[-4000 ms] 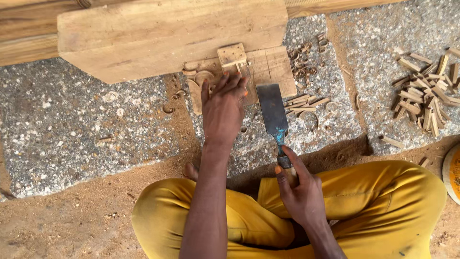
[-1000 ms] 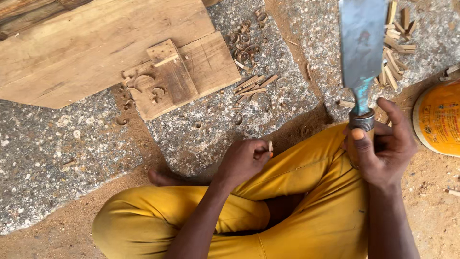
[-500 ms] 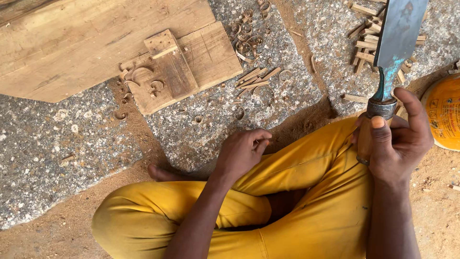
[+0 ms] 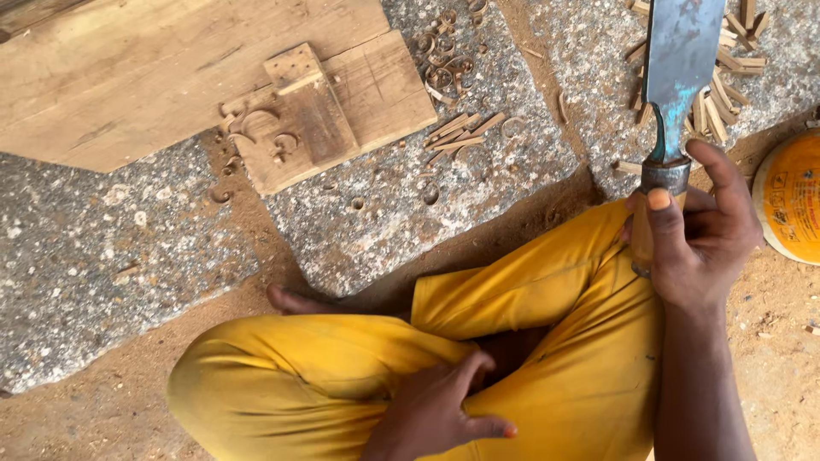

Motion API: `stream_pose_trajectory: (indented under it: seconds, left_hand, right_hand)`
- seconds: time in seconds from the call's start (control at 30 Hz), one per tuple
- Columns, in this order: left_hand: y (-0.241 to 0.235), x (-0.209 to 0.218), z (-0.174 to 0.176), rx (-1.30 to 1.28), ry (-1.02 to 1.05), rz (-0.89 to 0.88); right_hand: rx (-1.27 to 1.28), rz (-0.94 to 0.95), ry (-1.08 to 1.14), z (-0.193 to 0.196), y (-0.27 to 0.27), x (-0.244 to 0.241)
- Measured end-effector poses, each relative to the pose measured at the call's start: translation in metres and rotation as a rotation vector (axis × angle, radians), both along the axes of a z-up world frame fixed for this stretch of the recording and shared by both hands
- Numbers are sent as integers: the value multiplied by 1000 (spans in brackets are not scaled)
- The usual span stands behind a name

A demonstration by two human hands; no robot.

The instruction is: The person sits cross-legged on the ground and uses a chisel to carve a small wooden block. They repeatedly strike the chisel to remove wood shavings, occasionally pausing to clear debris and inspect the carved surface.

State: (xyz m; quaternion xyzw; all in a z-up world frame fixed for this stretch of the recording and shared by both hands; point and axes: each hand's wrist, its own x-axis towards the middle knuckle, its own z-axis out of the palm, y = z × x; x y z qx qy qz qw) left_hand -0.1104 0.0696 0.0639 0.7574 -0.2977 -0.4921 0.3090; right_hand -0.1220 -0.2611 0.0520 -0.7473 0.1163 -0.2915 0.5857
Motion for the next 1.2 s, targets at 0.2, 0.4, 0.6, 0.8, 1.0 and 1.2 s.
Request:
stream_pose_trajectory:
  seconds: [0.2,0.4,0.6,0.8,1.0,1.2]
  left_hand:
    - [-1,6,-25,138,95,-128]
    - [5,-11,-21,65,13,-36]
    - [8,-14,-22,16,-25,-35]
    - [2,-23,-20,83,-79,-68]
    - [-11,-58,-36,284,19,-186]
    - [-14,-79,-2,19,-131,-285]
  right_hand:
    - [8,14,-2,14,12,8]
    - [29,7,-72,25,16,6]
    - [35,-10,-108,44,23,11]
    - [77,25,74,47,-18,-1]
    - [-216,375,-26,-2,-153,16]
    - [-245,300,-76,62,-87,-14]
